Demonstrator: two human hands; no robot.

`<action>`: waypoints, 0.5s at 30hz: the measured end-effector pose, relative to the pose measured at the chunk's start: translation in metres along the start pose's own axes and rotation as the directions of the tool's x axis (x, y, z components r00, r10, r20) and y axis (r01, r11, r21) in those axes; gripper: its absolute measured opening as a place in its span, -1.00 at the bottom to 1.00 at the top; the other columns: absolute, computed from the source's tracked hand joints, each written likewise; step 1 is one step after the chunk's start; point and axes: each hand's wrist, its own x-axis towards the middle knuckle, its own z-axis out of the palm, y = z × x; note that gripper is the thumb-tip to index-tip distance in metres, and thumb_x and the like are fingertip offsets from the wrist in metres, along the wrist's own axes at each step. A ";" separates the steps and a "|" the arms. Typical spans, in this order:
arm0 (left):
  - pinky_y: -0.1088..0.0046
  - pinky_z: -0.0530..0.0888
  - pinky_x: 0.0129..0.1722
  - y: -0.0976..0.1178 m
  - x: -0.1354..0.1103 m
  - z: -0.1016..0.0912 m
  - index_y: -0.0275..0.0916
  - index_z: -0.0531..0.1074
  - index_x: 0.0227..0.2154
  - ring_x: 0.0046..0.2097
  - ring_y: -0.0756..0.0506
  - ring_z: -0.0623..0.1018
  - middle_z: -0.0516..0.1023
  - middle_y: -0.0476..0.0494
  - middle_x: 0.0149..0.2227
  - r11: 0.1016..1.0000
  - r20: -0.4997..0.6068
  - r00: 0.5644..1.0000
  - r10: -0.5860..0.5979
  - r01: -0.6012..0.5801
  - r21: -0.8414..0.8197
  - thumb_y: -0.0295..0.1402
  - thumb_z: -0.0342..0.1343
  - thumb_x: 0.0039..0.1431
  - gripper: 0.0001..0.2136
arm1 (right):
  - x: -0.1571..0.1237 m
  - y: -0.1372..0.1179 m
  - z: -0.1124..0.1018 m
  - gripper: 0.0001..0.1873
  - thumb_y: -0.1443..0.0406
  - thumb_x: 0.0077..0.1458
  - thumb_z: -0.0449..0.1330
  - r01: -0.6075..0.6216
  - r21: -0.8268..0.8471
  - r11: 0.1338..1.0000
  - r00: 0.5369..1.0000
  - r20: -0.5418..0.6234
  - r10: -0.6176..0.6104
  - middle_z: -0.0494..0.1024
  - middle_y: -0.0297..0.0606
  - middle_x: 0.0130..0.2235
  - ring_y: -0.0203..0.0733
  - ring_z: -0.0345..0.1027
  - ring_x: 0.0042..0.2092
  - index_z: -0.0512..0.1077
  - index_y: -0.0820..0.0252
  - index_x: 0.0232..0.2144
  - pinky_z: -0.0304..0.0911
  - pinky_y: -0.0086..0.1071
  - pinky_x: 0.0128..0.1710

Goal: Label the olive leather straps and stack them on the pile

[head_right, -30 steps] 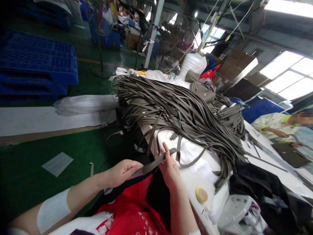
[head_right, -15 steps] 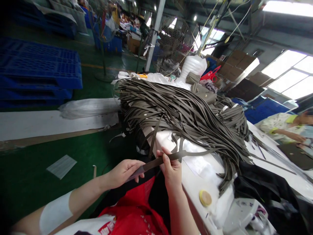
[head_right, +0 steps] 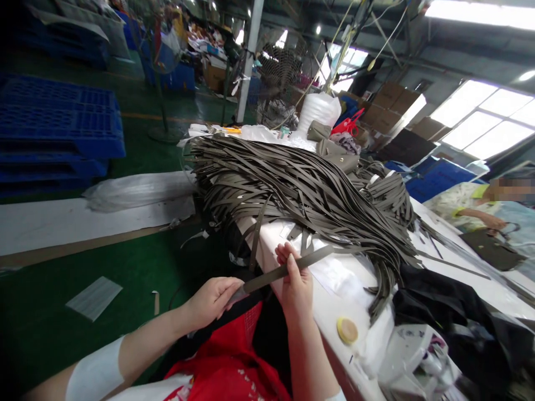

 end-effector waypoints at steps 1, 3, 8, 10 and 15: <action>0.54 0.30 -0.51 -0.001 -0.001 0.000 -0.26 0.43 -0.41 -0.60 0.05 0.36 0.38 0.04 -0.57 0.999 0.030 0.999 -0.026 0.027 -0.040 -0.14 -0.25 0.39 -0.56 | 0.003 -0.003 -0.002 -0.67 0.14 0.08 0.29 0.014 -0.016 1.000 1.000 -0.009 -0.014 0.61 -0.12 -0.08 -0.04 0.46 0.00 0.54 0.13 -0.11 0.23 -0.05 0.11; 0.55 0.31 -0.54 0.000 0.001 0.002 -0.28 0.44 -0.32 -0.62 0.07 0.37 0.45 0.01 -0.52 0.991 0.059 0.997 -0.059 0.065 -0.113 -0.11 -0.26 0.39 -0.55 | 0.004 -0.001 -0.004 -0.67 0.13 0.11 0.27 0.023 -0.042 0.999 1.000 0.014 -0.022 0.60 -0.12 -0.07 -0.03 0.46 0.00 0.54 0.14 -0.11 0.21 -0.04 0.12; 0.54 0.37 -0.48 0.008 0.012 0.008 -0.28 0.41 -0.41 -0.58 0.05 0.41 0.47 -0.03 -0.52 0.992 -0.007 1.000 0.000 -0.001 -0.124 -0.12 -0.24 0.39 -0.56 | -0.024 0.028 0.009 -0.64 0.08 0.14 0.23 -0.073 -0.130 0.989 0.980 0.176 0.096 0.59 -0.19 -0.03 -0.04 0.45 0.00 0.53 0.08 -0.07 0.27 -0.09 0.11; 0.53 0.35 -0.50 0.009 0.015 0.009 -0.27 0.35 -0.51 -0.57 0.04 0.41 0.42 -0.03 -0.56 0.995 -0.055 0.998 0.017 -0.022 -0.100 -0.13 -0.21 0.37 -0.56 | -0.036 0.037 0.014 -0.65 0.07 0.14 0.22 -0.100 -0.206 0.973 0.962 0.230 0.147 0.59 -0.21 -0.04 -0.03 0.46 -0.02 0.54 0.06 -0.07 0.32 -0.12 0.07; 0.57 0.26 -0.61 0.005 0.014 0.010 -0.26 0.39 -0.44 -0.64 0.08 0.31 0.34 0.04 -0.59 0.996 -0.011 0.999 -0.030 0.029 -0.085 -0.13 -0.23 0.37 -0.58 | -0.027 0.032 0.006 -0.63 0.07 0.17 0.19 -0.090 -0.155 0.984 0.970 0.210 0.122 0.54 -0.22 0.04 -0.05 0.39 0.08 0.52 0.04 -0.03 0.22 -0.13 0.16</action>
